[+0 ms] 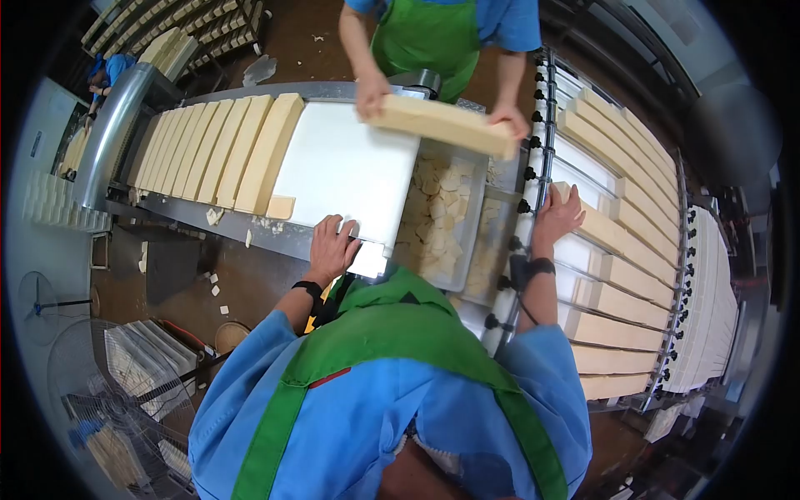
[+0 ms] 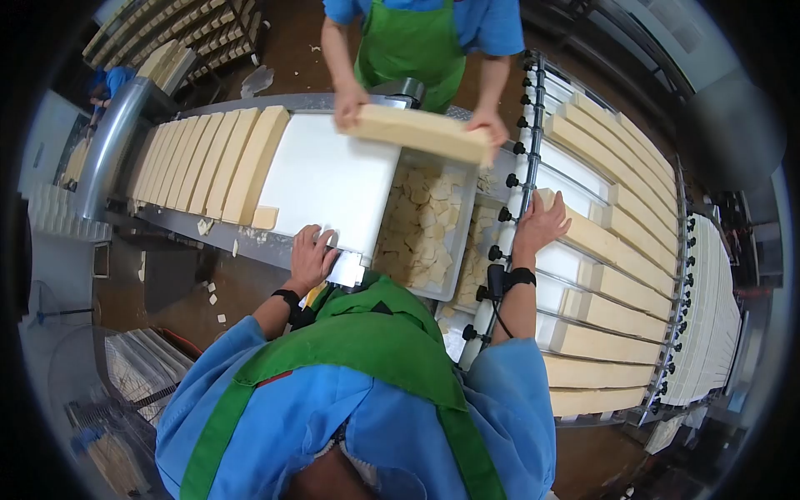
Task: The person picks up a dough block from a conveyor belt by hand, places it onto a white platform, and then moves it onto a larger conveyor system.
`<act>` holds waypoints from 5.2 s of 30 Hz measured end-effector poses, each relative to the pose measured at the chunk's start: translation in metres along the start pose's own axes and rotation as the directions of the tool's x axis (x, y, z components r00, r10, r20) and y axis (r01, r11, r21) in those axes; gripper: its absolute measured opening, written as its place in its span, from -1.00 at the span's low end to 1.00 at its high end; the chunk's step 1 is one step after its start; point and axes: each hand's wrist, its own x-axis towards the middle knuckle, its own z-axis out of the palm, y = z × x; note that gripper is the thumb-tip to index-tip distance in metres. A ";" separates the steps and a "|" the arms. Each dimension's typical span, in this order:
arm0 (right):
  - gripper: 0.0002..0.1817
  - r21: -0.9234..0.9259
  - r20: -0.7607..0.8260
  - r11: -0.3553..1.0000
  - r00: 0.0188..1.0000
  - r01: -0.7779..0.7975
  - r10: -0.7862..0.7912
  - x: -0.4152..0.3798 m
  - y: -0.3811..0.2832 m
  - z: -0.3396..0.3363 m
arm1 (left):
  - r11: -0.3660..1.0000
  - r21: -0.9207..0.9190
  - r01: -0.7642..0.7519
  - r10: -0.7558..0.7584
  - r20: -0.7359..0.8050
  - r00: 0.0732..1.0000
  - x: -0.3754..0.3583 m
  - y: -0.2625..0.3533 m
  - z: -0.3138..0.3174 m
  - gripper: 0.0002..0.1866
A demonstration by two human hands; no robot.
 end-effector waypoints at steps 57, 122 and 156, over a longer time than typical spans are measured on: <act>-0.32 0.554 0.472 0.735 0.580 0.390 -0.664 0.006 -0.642 0.170 | 0.434 -0.297 0.851 -0.890 0.007 0.456 0.053 -0.151 -0.076 -0.05; -0.22 0.380 0.242 0.821 0.902 -0.426 0.357 -0.064 0.035 -0.084 | 0.731 -0.666 -0.146 0.494 0.370 0.787 0.252 0.371 0.059 -0.34; -0.72 -0.063 0.150 0.998 0.988 -0.011 0.021 -0.065 0.013 -0.051 | 0.811 -0.559 -0.173 0.359 0.242 0.901 0.112 0.113 0.002 -0.54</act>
